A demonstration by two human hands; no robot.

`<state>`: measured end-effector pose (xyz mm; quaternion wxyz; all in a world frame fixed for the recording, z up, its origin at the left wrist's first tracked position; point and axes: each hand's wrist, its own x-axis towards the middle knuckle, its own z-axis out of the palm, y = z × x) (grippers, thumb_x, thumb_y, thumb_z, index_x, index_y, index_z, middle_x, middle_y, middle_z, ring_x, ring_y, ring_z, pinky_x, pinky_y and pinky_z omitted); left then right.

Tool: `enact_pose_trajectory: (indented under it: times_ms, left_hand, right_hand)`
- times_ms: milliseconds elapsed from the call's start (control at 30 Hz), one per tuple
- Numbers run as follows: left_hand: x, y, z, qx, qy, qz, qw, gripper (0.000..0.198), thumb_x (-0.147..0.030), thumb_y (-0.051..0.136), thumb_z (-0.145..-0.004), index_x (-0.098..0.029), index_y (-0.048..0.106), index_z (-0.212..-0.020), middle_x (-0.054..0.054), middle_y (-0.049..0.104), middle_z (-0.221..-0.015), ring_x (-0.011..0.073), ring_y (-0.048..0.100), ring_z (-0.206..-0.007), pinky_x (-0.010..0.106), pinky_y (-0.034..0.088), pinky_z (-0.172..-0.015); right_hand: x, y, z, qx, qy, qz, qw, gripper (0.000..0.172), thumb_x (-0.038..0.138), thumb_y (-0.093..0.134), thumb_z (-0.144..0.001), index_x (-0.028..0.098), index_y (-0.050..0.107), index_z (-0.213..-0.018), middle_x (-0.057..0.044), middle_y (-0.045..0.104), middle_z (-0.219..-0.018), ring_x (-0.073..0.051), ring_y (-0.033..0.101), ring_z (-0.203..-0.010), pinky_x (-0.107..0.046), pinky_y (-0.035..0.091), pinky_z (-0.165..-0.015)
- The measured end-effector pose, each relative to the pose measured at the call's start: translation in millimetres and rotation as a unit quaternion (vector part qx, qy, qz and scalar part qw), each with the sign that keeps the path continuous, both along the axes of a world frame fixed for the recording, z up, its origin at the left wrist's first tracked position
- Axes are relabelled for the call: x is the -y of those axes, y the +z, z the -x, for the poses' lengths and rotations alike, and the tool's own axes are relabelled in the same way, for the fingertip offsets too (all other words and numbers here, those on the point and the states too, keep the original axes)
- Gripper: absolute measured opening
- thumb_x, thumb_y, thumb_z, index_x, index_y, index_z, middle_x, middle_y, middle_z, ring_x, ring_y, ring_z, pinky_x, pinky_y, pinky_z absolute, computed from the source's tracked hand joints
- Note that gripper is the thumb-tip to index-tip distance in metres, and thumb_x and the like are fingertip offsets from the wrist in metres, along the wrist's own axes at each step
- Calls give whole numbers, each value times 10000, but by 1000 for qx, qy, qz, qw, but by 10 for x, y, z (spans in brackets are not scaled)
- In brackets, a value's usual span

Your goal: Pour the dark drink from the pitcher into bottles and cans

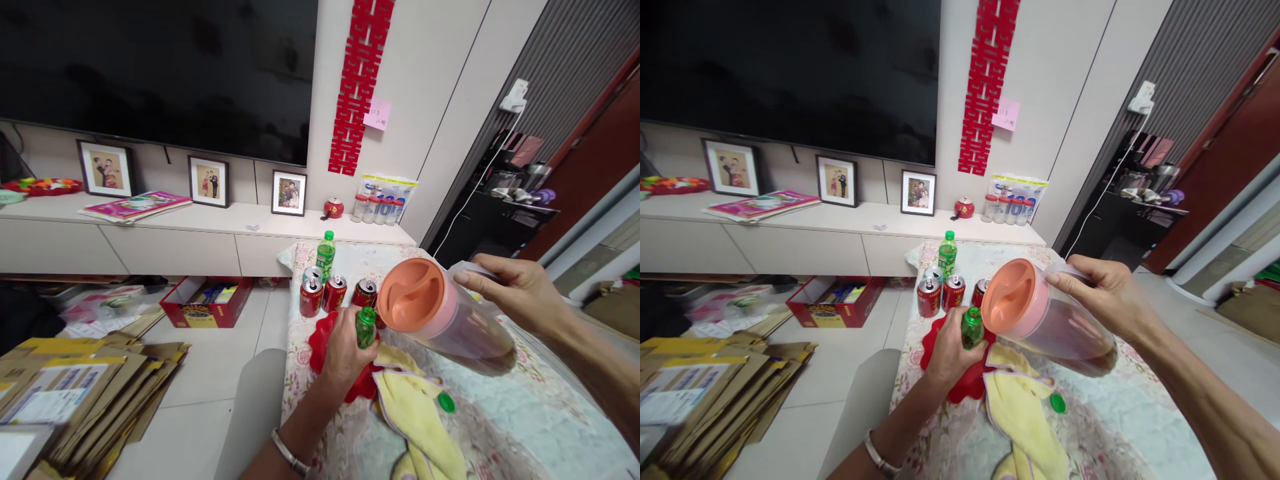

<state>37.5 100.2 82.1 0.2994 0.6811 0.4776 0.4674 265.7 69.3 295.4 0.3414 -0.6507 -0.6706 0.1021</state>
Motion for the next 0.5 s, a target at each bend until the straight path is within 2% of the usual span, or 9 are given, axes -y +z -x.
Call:
enact_pose_trajectory:
  times_ms: [267, 500]
  left_hand:
    - [-10, -1, 3, 2, -5, -5, 1000, 540, -92, 787, -714, -206, 567, -1194, 94, 674, -1132, 290, 689, -1104, 402, 567, -983]
    - [-10, 20, 2, 5, -7, 0, 1000, 518, -98, 780, -709, -213, 570, -1168, 92, 680, -1125, 294, 696, -1106, 405, 570, -976]
  right_hand:
    - [-11, 1, -12, 4, -5, -5, 1000, 658, 866, 705, -681, 238, 550, -564, 14, 404, -607, -164, 380, -637, -290, 295, -551]
    - [-6, 0, 24, 4, -4, 0, 1000, 691, 900, 702, -663, 238, 534, -562, 15, 389, -618, -166, 373, -652, -294, 297, -562]
